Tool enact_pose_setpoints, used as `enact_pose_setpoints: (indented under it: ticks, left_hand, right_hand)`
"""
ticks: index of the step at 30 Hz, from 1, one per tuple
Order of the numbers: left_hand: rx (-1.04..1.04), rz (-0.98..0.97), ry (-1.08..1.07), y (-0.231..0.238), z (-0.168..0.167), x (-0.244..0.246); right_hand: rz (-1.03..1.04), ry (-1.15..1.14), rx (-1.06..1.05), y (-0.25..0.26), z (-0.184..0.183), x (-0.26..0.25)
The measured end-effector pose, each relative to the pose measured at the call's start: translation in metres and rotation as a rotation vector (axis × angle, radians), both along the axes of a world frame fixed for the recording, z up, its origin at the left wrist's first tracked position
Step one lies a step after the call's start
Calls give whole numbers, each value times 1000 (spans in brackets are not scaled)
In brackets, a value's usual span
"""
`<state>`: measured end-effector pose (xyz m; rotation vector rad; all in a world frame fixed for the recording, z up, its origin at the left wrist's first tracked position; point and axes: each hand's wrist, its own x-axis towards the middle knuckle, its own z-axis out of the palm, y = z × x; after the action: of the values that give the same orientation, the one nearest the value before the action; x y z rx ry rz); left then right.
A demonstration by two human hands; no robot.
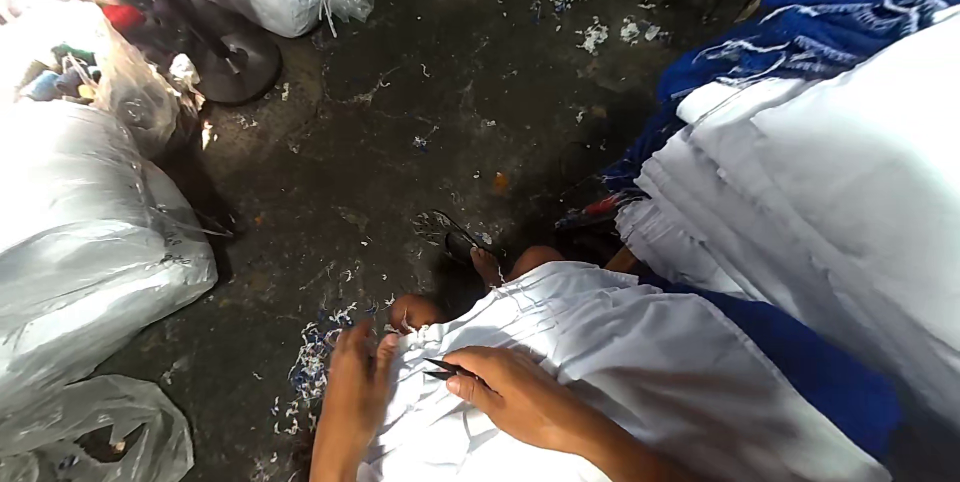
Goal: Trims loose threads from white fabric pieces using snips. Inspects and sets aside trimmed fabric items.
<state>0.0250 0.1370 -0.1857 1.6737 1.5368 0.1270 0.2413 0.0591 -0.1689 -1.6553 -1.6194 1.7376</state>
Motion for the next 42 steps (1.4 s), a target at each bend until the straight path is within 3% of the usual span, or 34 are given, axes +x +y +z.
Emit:
enact_pose_setpoints:
  ticks: [3, 6, 10, 14, 18, 22, 28, 32, 42]
  left_hand:
    - [-178, -70, 95, 6, 0, 30]
    - [-193, -174, 307, 4, 8, 55]
    - [-117, -387, 192, 4, 2, 51]
    - [67, -4, -215, 1, -36, 13]
    - [298, 131, -173, -14, -36, 11]
    - [421, 188, -88, -17, -29, 19]
    - [493, 206, -137, -18, -32, 18]
    - [531, 210, -311, -18, -37, 17]
    - [517, 330, -376, -20, -35, 17]
  right_hand:
    - [-15, 10, -22, 1, 0, 0]
    - [-41, 30, -42, 3, -2, 0]
    - [-88, 121, -47, 2, -8, 4]
    - [-286, 355, -104, 7, -7, 13]
    - [-445, 477, -152, 13, -2, 14]
    - [-248, 135, 27, 21, -5, 2]
    - [129, -239, -157, 56, 19, -16]
    - [184, -273, -150, 70, 16, -25]
    - [218, -204, -122, 69, 11, -22]
